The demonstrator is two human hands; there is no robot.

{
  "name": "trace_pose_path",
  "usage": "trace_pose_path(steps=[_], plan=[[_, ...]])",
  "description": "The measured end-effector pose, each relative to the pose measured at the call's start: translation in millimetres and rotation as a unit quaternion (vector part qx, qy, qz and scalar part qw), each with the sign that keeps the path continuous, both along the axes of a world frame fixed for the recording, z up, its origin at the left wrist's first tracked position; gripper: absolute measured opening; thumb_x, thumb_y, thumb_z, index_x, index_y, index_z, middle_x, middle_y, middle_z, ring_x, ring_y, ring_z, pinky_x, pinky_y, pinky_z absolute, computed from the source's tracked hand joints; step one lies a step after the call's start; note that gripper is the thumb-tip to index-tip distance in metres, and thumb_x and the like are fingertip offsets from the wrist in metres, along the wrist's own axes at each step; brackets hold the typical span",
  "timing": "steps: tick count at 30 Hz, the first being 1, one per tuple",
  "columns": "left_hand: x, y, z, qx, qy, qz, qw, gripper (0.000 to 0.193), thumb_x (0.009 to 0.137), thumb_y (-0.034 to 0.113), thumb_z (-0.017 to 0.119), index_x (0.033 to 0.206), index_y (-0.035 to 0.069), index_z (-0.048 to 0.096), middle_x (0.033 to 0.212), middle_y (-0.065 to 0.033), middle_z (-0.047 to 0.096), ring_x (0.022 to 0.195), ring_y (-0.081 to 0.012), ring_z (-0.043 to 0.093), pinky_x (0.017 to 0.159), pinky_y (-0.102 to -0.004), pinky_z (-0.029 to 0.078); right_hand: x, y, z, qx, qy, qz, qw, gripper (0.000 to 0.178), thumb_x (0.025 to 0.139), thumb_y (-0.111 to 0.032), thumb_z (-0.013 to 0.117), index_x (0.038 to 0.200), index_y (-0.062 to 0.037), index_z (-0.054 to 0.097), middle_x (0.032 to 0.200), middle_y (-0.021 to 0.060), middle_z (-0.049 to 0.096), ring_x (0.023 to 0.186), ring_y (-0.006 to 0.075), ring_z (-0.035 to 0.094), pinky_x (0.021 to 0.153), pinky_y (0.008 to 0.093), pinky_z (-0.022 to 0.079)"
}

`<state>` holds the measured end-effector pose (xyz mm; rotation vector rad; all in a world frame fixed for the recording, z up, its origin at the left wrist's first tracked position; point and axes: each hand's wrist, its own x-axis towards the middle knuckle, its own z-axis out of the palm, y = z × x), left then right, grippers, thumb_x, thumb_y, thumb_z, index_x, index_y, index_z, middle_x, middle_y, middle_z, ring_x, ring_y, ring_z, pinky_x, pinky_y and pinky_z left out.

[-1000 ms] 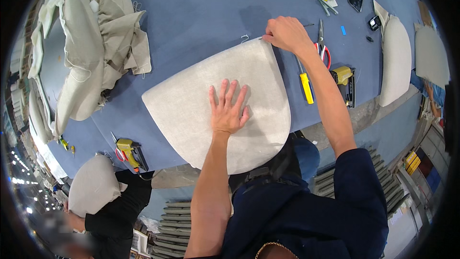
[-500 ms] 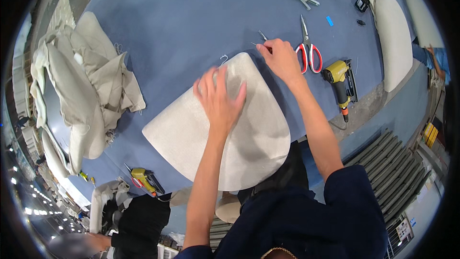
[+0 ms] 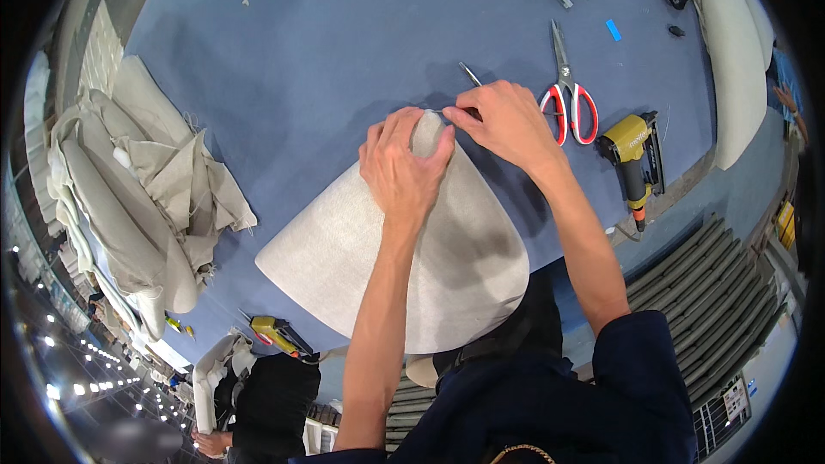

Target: The person is upholstering chair cushions by attaching white fabric to foam using a staple gun. They smooth the fabric, staple it to the foam, trim excess fabric with scissors, and use a screwdriver to tuck fabric into seams. The process is repeated for multiple cushion pieces.

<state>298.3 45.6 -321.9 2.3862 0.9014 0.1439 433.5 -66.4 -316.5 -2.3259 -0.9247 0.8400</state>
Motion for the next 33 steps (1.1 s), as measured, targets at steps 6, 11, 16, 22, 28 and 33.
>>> trace_pose_path(steps=[6,11,16,22,28,33], plan=[[0,0,0,0.012,-0.022,0.002,1.000,0.035,0.075,0.029,0.084,0.101,0.009,0.075,0.107,-0.0021,0.075,0.097,-0.0256,0.066,0.086,-0.0393,0.051,-2,-2,-1,0.068,-0.073,0.013,0.995,0.030,0.088,-0.027,0.072,0.071,-0.0030,0.070,0.060,0.0157,0.061,0.061,0.0385,0.061,0.055,0.0451,0.046],[1,0,0,0.015,-0.025,0.003,1.000,0.034,0.074,0.027,0.084,0.101,0.008,0.074,0.105,-0.0029,0.075,0.095,-0.0261,0.066,0.086,-0.0392,0.051,-2,-1,-4,0.062,-0.098,0.040,0.992,0.029,0.087,-0.026,0.072,0.069,-0.0042,0.069,0.059,0.0147,0.061,0.061,0.0367,0.062,0.055,0.0450,0.046],[4,-1,1,0.002,-0.022,0.003,1.000,0.033,0.075,0.028,0.083,0.098,0.006,0.074,0.102,-0.0036,0.074,0.097,-0.0271,0.065,0.085,-0.0402,0.051,-4,4,-1,0.026,-0.130,0.066,0.989,0.031,0.091,-0.030,0.070,0.070,-0.0068,0.069,0.064,0.0133,0.063,0.063,0.0358,0.063,0.056,0.0454,0.047],[2,1,-3,0.011,-0.026,0.002,1.000,0.034,0.075,0.031,0.082,0.098,0.008,0.072,0.099,-0.0018,0.071,0.096,-0.0264,0.064,0.082,-0.0407,0.048,-26,4,-12,0.033,-0.136,-0.017,0.990,0.030,0.094,-0.031,0.067,0.076,-0.0071,0.071,0.071,0.0130,0.066,0.068,0.0373,0.066,0.060,0.0469,0.050],[-18,5,20,0.018,0.023,-0.021,0.999,0.073,0.081,0.045,0.078,0.138,0.007,0.053,0.134,-0.0133,0.055,0.129,-0.0324,0.048,0.109,-0.0544,0.033,-12,-15,27,0.027,-0.116,-0.040,0.992,0.027,0.094,-0.030,0.066,0.083,-0.0066,0.075,0.078,0.0173,0.071,0.076,0.0426,0.068,0.067,0.0528,0.052],[-175,-12,26,0.134,0.068,0.069,0.986,0.101,0.086,0.058,0.072,0.159,0.006,0.025,0.158,-0.0258,0.026,0.152,-0.0412,0.015,0.117,-0.0702,0.003,-21,-51,38,0.077,-0.378,-0.052,0.921,0.031,0.095,-0.020,0.066,0.120,-0.0016,0.068,0.115,0.0247,0.068,0.107,0.0428,0.065,0.091,0.0493,0.051]])
